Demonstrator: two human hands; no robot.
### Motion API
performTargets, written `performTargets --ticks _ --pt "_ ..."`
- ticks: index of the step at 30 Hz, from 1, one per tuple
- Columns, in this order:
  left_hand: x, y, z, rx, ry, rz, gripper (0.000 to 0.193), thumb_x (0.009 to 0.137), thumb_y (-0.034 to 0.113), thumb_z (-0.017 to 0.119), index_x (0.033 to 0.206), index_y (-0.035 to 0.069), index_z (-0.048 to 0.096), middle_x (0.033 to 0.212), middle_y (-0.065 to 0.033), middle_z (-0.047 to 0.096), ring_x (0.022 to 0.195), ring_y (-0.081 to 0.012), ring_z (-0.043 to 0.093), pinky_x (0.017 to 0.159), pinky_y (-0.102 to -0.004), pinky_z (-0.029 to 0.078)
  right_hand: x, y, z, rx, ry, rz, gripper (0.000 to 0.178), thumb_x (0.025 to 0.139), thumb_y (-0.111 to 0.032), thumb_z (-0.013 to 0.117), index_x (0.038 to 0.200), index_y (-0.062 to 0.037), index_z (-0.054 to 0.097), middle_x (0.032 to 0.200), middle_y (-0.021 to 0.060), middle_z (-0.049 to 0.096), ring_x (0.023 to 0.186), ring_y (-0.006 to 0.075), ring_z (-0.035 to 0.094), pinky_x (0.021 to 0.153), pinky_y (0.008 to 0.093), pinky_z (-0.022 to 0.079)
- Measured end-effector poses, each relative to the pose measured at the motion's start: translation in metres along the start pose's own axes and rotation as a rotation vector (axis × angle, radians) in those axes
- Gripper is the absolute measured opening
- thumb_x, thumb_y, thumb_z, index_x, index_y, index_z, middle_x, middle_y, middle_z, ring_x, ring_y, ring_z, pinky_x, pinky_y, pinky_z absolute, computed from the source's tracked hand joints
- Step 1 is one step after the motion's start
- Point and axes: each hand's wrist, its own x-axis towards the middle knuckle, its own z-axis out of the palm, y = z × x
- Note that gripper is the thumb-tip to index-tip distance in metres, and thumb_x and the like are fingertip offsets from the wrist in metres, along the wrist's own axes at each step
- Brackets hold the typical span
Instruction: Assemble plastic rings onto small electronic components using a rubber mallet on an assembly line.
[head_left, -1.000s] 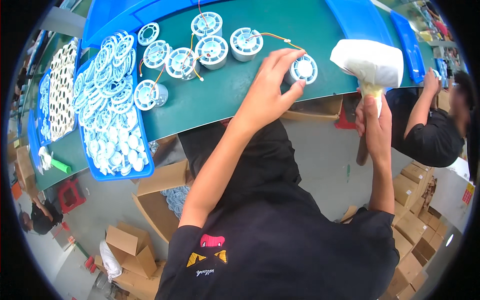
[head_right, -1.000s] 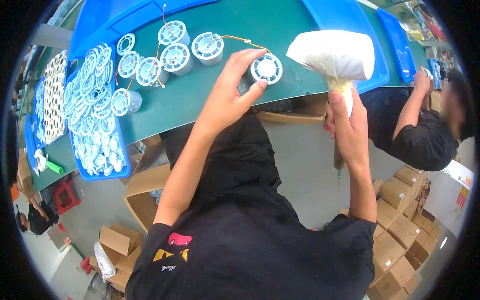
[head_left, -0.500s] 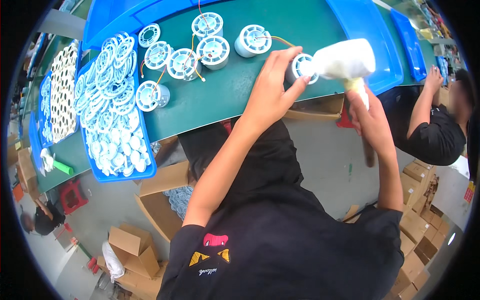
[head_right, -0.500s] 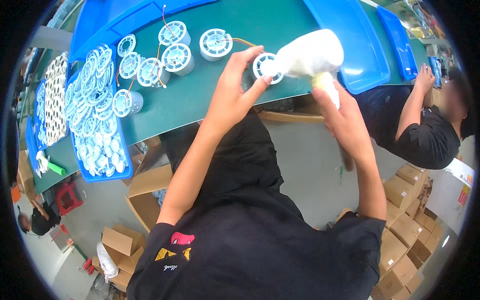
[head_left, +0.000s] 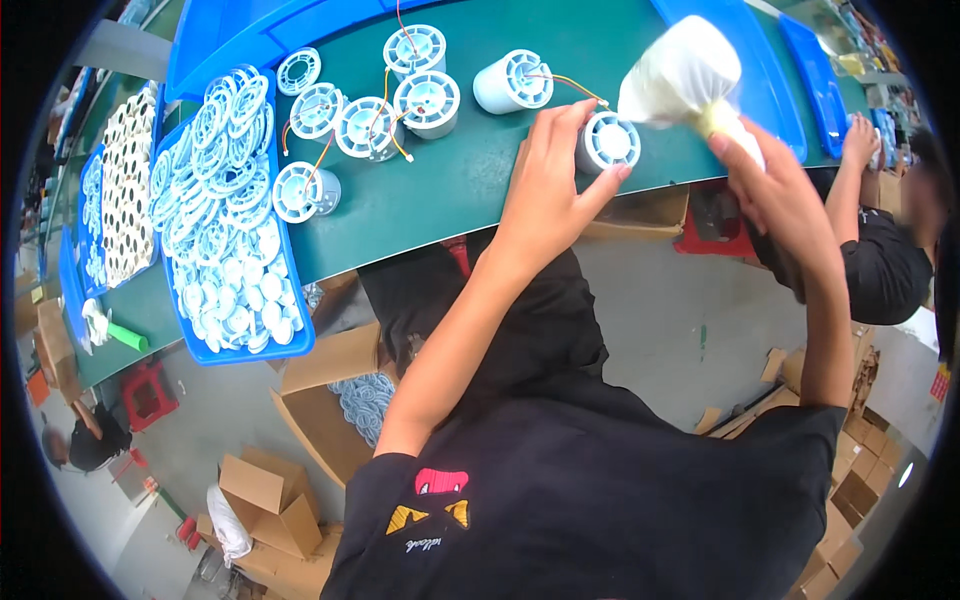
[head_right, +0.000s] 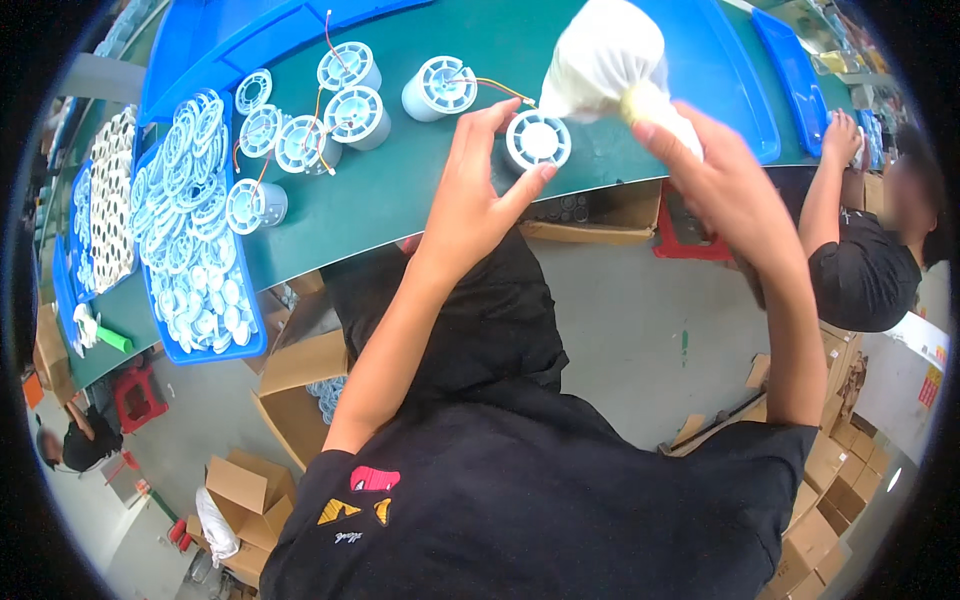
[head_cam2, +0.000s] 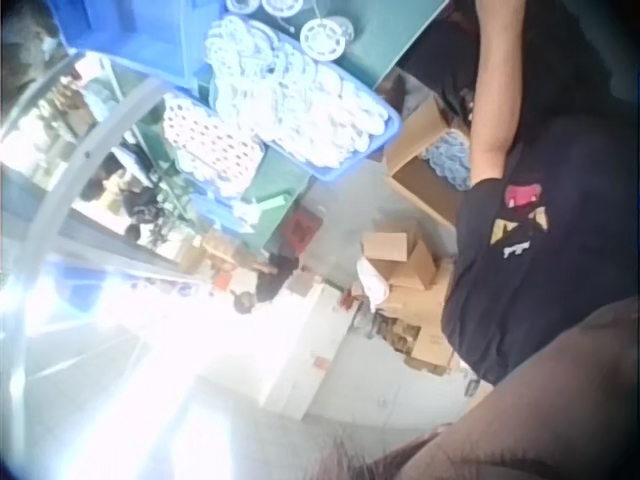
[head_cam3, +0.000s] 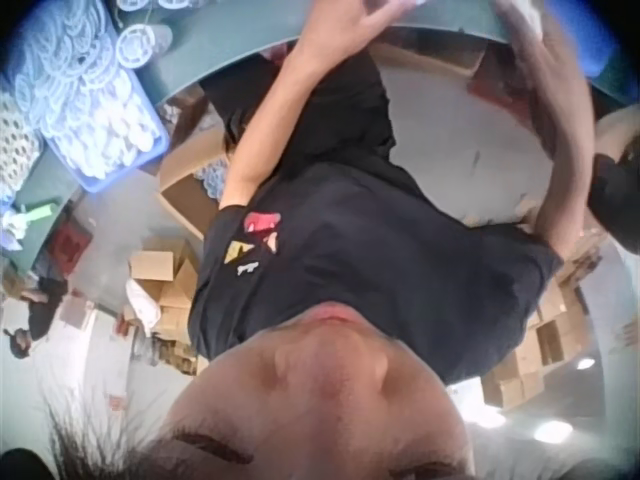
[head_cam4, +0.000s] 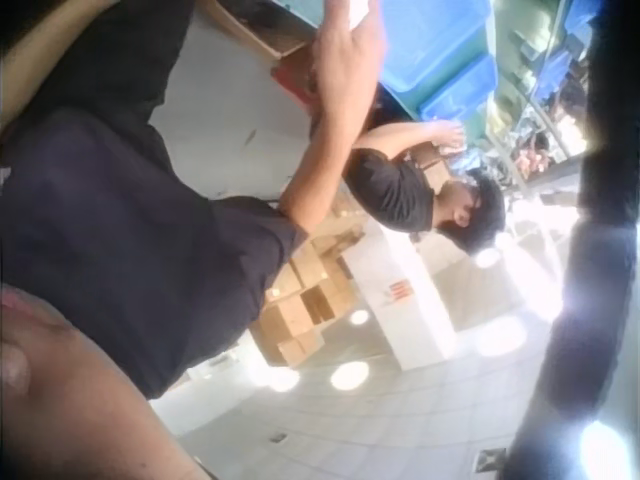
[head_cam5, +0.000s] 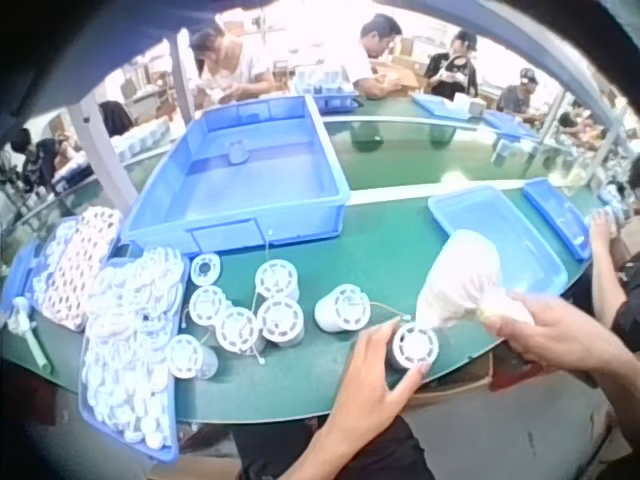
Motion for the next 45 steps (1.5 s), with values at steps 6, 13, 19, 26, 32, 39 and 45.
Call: performTargets --ticks 6,13,19,26,32,39,45 --pt "-0.005 0.002 0.003 0.093 0.0 -0.056 0.085 0.076 0.012 0.091 0.146 0.002 0.044 0.128 -0.0201 0.062 0.115 -0.0408 0.063 0.1 -0.0476 0.05 0.011 -0.011 0.007 -0.587 0.099 -0.556 0.045 0.102 -0.04 0.069 0.119 0.0015 0.064 0.09 0.0204 0.07 0.074 0.0416 0.065 0.067 0.0431 0.051" --pt "-0.003 -0.005 0.004 0.057 0.056 0.001 0.085 0.072 0.002 0.09 0.142 0.001 0.043 0.124 -0.022 0.065 0.114 -0.044 0.064 0.098 -0.049 0.051 -0.025 -0.012 0.028 -0.721 0.196 -0.538 0.048 0.095 -0.035 0.077 0.129 -0.0048 0.062 0.093 0.0181 0.073 0.08 0.0404 0.072 0.067 0.0469 0.055" --pt "-0.007 -0.004 -0.004 0.084 0.048 0.089 0.069 0.08 -0.005 0.075 0.142 -0.002 0.045 0.127 -0.0234 0.063 0.117 -0.0428 0.063 0.1 -0.0486 0.05 -0.051 0.034 0.059 -0.699 0.222 -0.614 0.058 0.085 -0.024 0.084 0.136 -0.0072 0.061 0.096 0.0118 0.073 0.082 0.0329 0.075 0.066 0.0417 0.057" --pt "-0.011 0.037 -0.067 0.401 0.078 0.222 0.058 0.082 0.005 0.082 0.136 0.006 0.059 0.131 -0.018 0.059 0.121 -0.0397 0.059 0.104 -0.0492 0.049 -0.056 0.062 0.119 -0.365 0.317 -0.688 0.059 0.082 -0.019 0.087 0.133 -0.0037 0.064 0.107 0.0146 0.075 0.084 0.0321 0.075 0.07 0.0396 0.059" --pt "0.064 -0.002 -0.072 0.78 -0.262 0.15 0.068 0.08 0.021 0.087 0.139 0.007 0.058 0.133 -0.0187 0.063 0.118 -0.0417 0.065 0.104 -0.0488 0.052 -0.019 0.058 0.156 -0.302 0.448 -0.687 0.058 0.086 -0.024 0.086 0.135 -0.0058 0.063 0.093 0.012 0.068 0.079 0.0312 0.071 0.065 0.0416 0.056" --pt "0.081 0.015 -0.078 0.288 -0.018 -0.088 0.064 0.085 0.039 0.085 0.131 -0.001 0.065 0.123 -0.0223 0.069 0.106 -0.0378 0.072 0.092 -0.0443 0.057 0.004 0.033 0.161 -0.318 0.409 -0.608 0.073 0.082 -0.023 0.086 0.149 -0.0161 0.057 0.094 0.0134 0.063 0.081 0.0344 0.07 0.067 0.0439 0.056" --pt "0.036 0.064 -0.108 0.014 0.286 -0.086 0.06 0.084 0.02 0.088 0.134 0.001 0.061 0.119 -0.0161 0.07 0.106 -0.0255 0.069 0.093 -0.0367 0.055 0.015 0.044 0.161 -0.296 0.415 -0.557 0.065 0.084 -0.028 0.084 0.143 -0.0145 0.061 0.102 0.0162 0.068 0.085 0.0374 0.071 0.07 0.0475 0.057"
